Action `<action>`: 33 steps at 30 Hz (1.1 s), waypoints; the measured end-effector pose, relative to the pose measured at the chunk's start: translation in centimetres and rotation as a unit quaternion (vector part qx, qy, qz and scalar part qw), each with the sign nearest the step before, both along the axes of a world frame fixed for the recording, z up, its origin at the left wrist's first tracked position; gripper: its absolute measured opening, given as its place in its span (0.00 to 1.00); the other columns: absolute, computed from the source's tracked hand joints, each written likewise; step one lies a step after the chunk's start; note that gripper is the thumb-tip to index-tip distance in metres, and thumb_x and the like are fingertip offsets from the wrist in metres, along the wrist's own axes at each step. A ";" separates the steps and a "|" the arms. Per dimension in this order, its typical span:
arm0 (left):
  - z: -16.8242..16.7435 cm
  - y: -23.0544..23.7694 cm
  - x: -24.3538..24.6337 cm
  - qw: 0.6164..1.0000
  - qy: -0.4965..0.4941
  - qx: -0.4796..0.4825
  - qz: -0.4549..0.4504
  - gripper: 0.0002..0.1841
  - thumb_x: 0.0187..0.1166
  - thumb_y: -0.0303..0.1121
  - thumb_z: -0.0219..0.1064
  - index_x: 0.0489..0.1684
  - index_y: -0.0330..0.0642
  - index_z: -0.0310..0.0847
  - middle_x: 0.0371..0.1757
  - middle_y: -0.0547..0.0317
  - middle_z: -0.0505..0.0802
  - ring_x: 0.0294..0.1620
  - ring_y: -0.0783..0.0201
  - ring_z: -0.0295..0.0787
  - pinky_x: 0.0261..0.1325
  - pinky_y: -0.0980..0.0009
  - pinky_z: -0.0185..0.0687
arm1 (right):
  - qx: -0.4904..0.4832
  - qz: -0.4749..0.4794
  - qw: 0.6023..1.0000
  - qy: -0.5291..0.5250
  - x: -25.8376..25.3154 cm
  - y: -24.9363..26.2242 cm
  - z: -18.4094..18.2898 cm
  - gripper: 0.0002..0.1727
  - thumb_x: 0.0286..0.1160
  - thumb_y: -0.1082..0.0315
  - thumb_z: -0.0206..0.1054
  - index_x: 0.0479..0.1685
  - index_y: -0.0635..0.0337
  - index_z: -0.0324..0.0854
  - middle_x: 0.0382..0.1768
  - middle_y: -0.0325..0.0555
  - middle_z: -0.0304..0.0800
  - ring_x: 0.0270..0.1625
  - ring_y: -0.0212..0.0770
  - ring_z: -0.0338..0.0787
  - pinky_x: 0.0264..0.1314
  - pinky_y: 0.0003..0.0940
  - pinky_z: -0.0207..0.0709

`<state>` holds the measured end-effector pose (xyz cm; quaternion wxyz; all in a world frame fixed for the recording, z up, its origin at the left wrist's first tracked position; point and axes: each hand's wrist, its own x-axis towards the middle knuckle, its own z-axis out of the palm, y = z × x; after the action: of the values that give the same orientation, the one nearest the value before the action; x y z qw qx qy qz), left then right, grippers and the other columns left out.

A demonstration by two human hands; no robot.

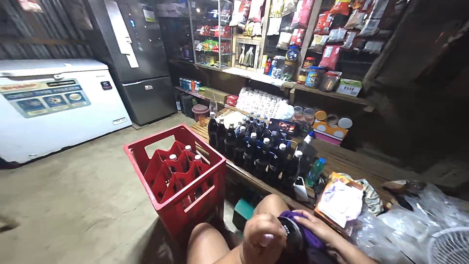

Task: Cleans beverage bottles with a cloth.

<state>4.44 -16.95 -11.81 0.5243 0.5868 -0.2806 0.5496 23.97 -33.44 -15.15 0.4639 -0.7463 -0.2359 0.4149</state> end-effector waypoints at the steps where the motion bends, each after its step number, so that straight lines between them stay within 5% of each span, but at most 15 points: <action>1: -0.1 0.5 0.0 1.000 0.012 -0.017 0.004 0.08 0.88 0.34 0.62 0.58 0.50 0.78 0.38 0.61 0.88 0.38 0.68 0.89 0.48 0.70 0.89 | 0.002 0.000 1.000 0.019 -0.1 0.6 -0.4 0.22 0.83 0.62 0.64 0.70 0.64 0.75 0.54 0.50 0.89 0.54 0.35 0.89 0.61 0.36 0.82; 6: -0.8 1.8 0.3 0.989 0.095 -0.113 -0.006 0.11 0.86 0.35 0.65 0.62 0.58 0.81 0.41 0.66 0.91 0.37 0.72 0.91 0.45 0.73 0.91 | -0.015 0.023 0.997 0.070 0.3 1.7 -3.1 0.23 0.83 0.60 0.64 0.72 0.63 0.73 0.56 0.51 0.89 0.56 0.38 0.89 0.62 0.38 0.82; 9: -1.2 1.6 0.7 0.975 0.125 -0.166 -0.075 0.10 0.88 0.40 0.61 0.59 0.55 0.84 0.36 0.64 0.93 0.36 0.69 0.92 0.48 0.69 0.91 | -0.023 0.002 0.997 0.080 0.5 1.2 -3.5 0.25 0.82 0.60 0.65 0.74 0.62 0.72 0.58 0.52 0.87 0.57 0.38 0.88 0.63 0.38 0.81; 13: -0.7 1.7 0.8 0.951 0.152 -0.224 -0.147 0.25 0.89 0.57 0.51 0.41 0.50 0.90 0.27 0.65 0.91 0.29 0.72 0.89 0.42 0.72 0.88 | -0.014 -0.009 0.997 0.081 0.8 0.7 -2.5 0.26 0.81 0.61 0.66 0.75 0.61 0.70 0.57 0.52 0.87 0.55 0.38 0.88 0.60 0.38 0.82; 16: 1.1 2.0 0.2 0.954 0.132 -0.228 -0.144 0.28 0.88 0.60 0.49 0.33 0.51 0.88 0.24 0.67 0.88 0.28 0.71 0.87 0.42 0.71 0.86 | -0.009 0.016 0.997 0.081 0.6 1.2 -0.8 0.28 0.80 0.60 0.67 0.77 0.59 0.69 0.58 0.52 0.87 0.56 0.39 0.88 0.61 0.39 0.82; 22: 7.8 4.4 -4.9 0.986 0.057 -0.153 -0.043 0.24 0.89 0.56 0.50 0.29 0.54 0.83 0.16 0.71 0.82 0.20 0.73 0.82 0.36 0.71 0.85 | 0.128 0.093 0.981 0.113 -1.6 4.8 3.7 0.31 0.75 0.60 0.69 0.80 0.53 0.69 0.59 0.46 0.89 0.55 0.37 0.91 0.58 0.38 0.86; 26: 13.0 6.2 -11.3 0.993 0.027 -0.100 0.060 0.24 0.90 0.52 0.48 0.26 0.54 0.82 0.16 0.72 0.81 0.20 0.73 0.80 0.35 0.72 0.84 | 0.201 0.173 0.964 -0.012 -1.7 6.4 7.0 0.30 0.72 0.67 0.69 0.77 0.54 0.72 0.64 0.40 0.86 0.57 0.31 0.90 0.60 0.32 0.87; 30: 14.6 10.0 -16.2 0.979 -0.057 -0.066 0.182 0.26 0.89 0.49 0.48 0.17 0.49 0.76 0.11 0.68 0.76 0.14 0.68 0.74 0.27 0.68 0.80 | 0.182 0.133 0.973 -0.044 -0.8 7.3 5.0 0.31 0.69 0.63 0.71 0.76 0.52 0.74 0.62 0.42 0.89 0.54 0.35 0.92 0.56 0.35 0.89; 33: 13.7 13.5 -17.2 0.949 -0.058 -0.059 0.304 0.25 0.89 0.51 0.49 0.19 0.55 0.80 0.14 0.72 0.81 0.16 0.72 0.79 0.26 0.72 0.82 | 0.145 0.108 0.982 -0.061 -0.1 7.5 2.7 0.32 0.67 0.61 0.71 0.76 0.53 0.74 0.62 0.44 0.88 0.53 0.37 0.92 0.55 0.38 0.90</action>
<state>-12.73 -3.49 1.90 0.3482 0.5794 -0.0860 0.7319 23.91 -25.96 -12.47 0.5043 -0.6653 -0.4006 0.3775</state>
